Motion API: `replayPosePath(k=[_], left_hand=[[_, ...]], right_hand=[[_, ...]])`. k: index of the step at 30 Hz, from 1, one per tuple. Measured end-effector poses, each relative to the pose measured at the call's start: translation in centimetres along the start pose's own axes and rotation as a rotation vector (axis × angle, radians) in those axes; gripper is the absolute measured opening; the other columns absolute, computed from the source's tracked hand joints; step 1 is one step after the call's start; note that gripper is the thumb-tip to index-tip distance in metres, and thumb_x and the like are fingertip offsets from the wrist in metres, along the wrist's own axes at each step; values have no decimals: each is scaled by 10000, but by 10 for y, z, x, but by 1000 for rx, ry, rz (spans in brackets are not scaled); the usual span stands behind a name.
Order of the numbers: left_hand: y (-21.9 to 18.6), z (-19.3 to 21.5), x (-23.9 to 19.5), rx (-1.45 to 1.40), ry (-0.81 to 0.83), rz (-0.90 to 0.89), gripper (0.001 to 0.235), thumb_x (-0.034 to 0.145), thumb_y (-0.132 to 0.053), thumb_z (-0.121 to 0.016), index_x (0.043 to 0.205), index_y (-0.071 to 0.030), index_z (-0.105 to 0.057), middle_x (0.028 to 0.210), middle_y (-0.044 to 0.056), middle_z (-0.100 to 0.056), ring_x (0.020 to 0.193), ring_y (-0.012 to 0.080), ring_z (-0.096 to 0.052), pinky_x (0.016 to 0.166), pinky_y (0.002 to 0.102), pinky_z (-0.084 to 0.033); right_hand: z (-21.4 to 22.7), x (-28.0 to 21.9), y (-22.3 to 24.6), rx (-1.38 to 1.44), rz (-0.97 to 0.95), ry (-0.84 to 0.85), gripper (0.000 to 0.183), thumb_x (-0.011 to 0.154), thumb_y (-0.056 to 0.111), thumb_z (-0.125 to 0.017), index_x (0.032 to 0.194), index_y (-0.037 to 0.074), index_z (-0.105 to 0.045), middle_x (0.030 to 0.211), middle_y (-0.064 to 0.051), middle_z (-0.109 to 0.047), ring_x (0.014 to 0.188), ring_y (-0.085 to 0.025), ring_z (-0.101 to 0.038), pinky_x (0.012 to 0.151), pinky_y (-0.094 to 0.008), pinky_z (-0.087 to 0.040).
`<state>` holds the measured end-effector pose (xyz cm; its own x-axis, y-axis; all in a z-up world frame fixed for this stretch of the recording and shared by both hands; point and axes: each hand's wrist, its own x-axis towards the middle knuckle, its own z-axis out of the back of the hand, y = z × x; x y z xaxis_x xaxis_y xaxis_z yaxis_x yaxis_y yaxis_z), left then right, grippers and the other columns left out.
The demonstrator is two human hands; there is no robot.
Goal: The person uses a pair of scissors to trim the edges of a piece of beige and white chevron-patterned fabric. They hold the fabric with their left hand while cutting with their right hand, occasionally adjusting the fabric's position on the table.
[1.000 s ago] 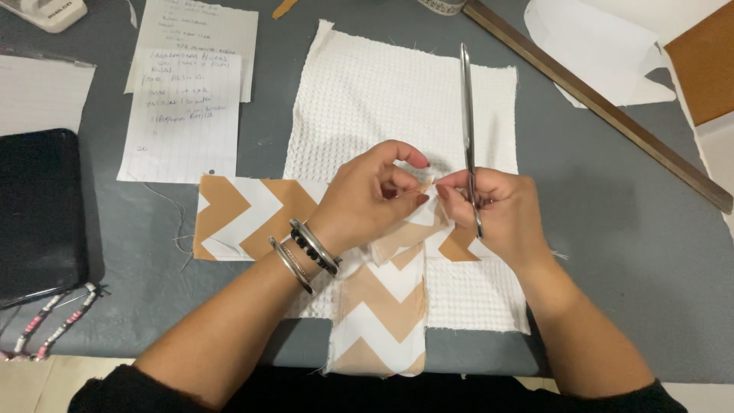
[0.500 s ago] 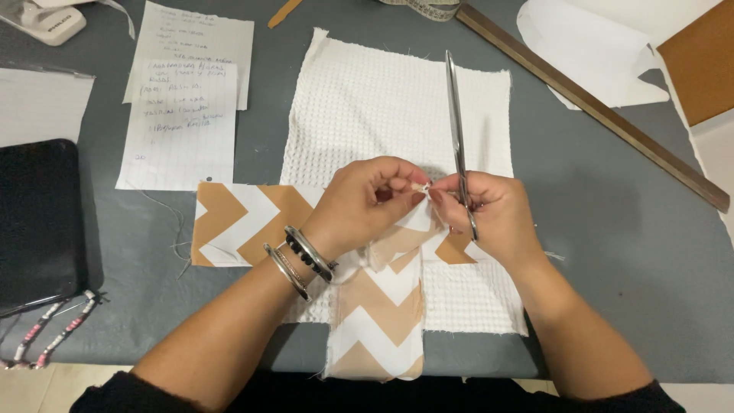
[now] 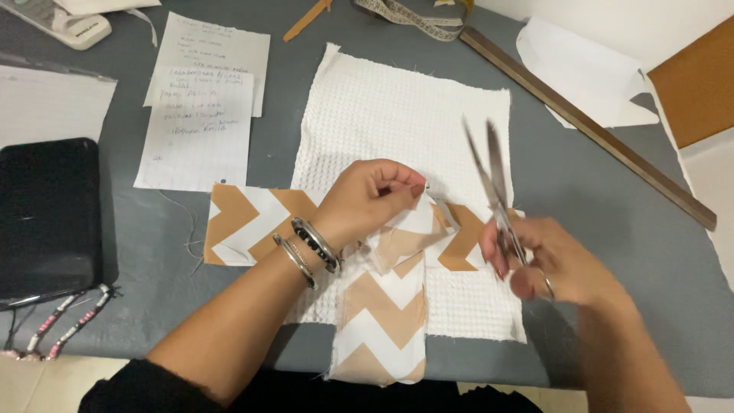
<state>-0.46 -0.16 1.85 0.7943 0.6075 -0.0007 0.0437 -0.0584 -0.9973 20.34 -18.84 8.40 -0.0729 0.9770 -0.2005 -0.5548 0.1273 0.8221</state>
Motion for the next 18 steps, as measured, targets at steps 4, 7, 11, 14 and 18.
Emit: replayPosePath(k=[4, 7, 11, 14, 18], left_hand=[[-4, -2, -1, -31, -3, 47, 161, 902, -141, -680, 1006, -87, -792, 669, -80, -621, 552, 22, -444, 490, 201, -362], [-1, -3, -1, -55, -31, 59, 131, 882, -134, -693, 956, -88, -790, 658, -68, -630, 550, 31, -475, 486, 208, -389], [0, -2, 1, -53, -15, -2, 124, 908, -190, -706, 941, -100, -786, 610, -79, -597, 492, 27, -422, 442, 206, -338], [-1, -2, -1, -58, -21, -5, 129, 904, -199, -707, 942, -106, -787, 613, -82, -596, 499, 29, -419, 452, 210, -344], [-3, -2, -2, -60, -13, -12, 126, 906, -204, -720, 946, -104, -787, 607, -88, -587, 494, 27, -399, 457, 209, -330]], right_hand=[[-5, -23, -25, -41, -175, 145, 893, 495, 957, -514, 789, 134, -694, 560, 12, -681, 480, -89, -601, 480, -257, -456], [-12, -32, -41, -282, -277, 112, 307, 462, 163, -907, 692, 171, -705, 547, 51, -659, 520, -103, -574, 523, -266, -469], [-31, -29, -22, -518, -567, -91, 445, 521, 334, -1031, 656, 156, -646, 559, 84, -682, 592, -126, -433, 591, -260, -402], [-34, -32, -29, -794, -574, -142, 600, 531, 637, -945, 785, 220, -597, 633, 142, -747, 640, -164, -546, 612, -305, -449], [-38, -36, -36, -993, -319, -218, 703, 576, 769, -785, 1075, 310, -597, 727, 192, -736, 632, -153, -705, 559, -384, -504]])
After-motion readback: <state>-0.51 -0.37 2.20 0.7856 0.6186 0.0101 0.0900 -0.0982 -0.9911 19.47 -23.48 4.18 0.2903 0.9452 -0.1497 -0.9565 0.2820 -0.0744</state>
